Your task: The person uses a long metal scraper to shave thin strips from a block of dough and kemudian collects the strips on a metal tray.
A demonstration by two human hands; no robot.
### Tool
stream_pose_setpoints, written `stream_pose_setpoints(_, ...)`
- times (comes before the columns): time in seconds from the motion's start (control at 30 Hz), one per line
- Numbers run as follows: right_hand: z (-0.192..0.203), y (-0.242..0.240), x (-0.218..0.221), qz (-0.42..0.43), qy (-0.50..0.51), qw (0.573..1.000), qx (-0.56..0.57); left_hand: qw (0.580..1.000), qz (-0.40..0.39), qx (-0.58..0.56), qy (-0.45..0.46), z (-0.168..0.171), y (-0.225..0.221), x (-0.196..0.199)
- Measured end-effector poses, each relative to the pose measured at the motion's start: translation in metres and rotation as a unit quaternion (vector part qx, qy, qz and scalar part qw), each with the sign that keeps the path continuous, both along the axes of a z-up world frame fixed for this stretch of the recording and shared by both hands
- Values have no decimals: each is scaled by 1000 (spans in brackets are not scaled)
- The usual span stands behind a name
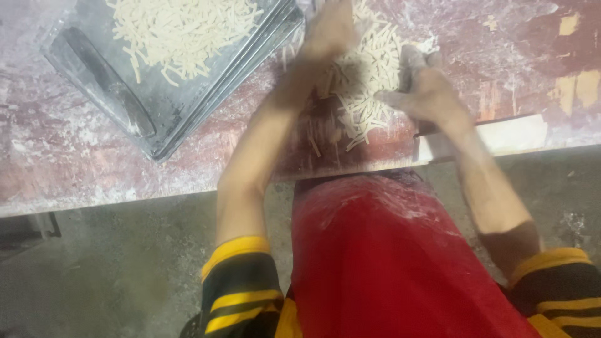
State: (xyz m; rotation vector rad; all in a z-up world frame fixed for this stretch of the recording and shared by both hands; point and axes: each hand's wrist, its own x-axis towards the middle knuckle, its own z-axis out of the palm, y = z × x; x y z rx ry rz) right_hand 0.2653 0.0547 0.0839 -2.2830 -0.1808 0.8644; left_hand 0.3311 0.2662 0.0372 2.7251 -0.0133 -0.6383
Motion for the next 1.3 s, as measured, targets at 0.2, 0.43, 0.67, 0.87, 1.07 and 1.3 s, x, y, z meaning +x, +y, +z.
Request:
stream_pose_setpoints(0.2,-27,17,19,-123,28,984,124,956,93,-263,86,-4,-17,-43)
stream_pose_setpoints(0.43,13,3,46,-76,-18,990,116,862,80,-501,4,27,16,-61)
stream_pose_setpoints(0.67,15,-2,68,93,-53,992,63,983,-13,-177,-57,31,34,-93)
stream_pose_setpoints(0.87,3,-21,73,99,-78,957,261,892,340,-279,105,33,48,-201)
stream_pose_setpoints(1.07,2,-18,54,93,-14,996,1,897,357,-248,75,-5,-7,-223)
stream_pose_setpoints(1.3,-9,25,17,127,-54,975,176,876,317,-355,-81,-30,-53,-125)
